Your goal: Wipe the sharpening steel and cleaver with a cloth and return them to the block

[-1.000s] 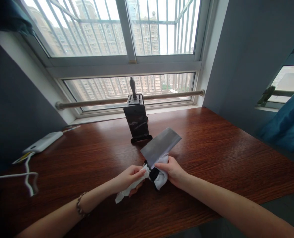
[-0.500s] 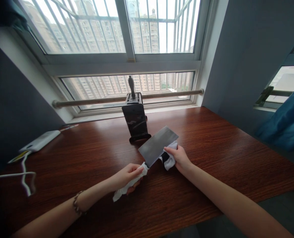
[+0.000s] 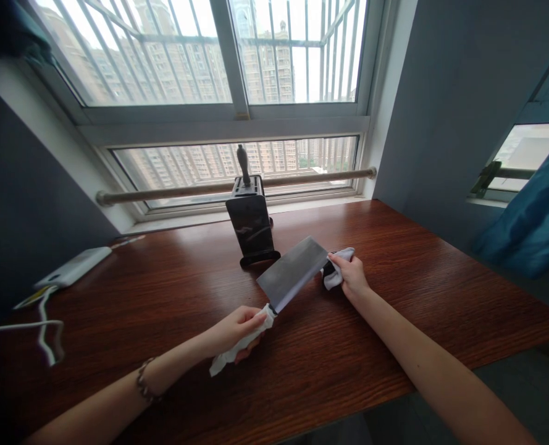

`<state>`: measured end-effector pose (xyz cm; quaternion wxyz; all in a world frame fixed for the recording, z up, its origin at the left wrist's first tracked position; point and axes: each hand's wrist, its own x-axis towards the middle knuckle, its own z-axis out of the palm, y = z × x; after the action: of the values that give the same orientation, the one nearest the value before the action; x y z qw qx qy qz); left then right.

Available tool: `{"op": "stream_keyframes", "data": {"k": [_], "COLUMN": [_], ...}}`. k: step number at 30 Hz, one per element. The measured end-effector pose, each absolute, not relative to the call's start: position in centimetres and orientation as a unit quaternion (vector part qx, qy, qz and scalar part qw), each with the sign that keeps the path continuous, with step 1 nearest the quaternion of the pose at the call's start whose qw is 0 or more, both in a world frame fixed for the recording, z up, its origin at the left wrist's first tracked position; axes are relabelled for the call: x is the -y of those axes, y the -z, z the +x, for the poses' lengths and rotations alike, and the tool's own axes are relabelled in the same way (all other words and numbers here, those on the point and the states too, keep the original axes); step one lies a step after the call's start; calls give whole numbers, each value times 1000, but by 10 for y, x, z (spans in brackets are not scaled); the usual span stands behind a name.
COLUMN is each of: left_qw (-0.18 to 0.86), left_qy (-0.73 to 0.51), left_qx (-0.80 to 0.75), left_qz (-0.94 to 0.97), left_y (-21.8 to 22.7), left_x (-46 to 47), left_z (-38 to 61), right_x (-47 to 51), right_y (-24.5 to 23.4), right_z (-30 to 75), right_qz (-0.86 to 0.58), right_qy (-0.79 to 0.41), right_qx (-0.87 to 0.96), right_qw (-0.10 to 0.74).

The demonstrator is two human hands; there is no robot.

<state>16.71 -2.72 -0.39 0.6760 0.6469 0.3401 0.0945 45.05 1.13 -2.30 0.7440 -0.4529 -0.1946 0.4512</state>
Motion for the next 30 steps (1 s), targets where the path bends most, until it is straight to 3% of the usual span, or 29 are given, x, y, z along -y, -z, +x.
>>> {"op": "stream_keyframes", "data": {"k": [30], "left_qw": [692], "left_qy": [-92], "left_qx": [-339], "left_qz": [631], "left_y": [4], "left_x": [27], "left_z": [165], "right_x": [-25], "right_y": [22], "right_z": [477], "right_qz": [-441], "right_qy": [-389], "right_qx": [79], "right_qw": [805]}}
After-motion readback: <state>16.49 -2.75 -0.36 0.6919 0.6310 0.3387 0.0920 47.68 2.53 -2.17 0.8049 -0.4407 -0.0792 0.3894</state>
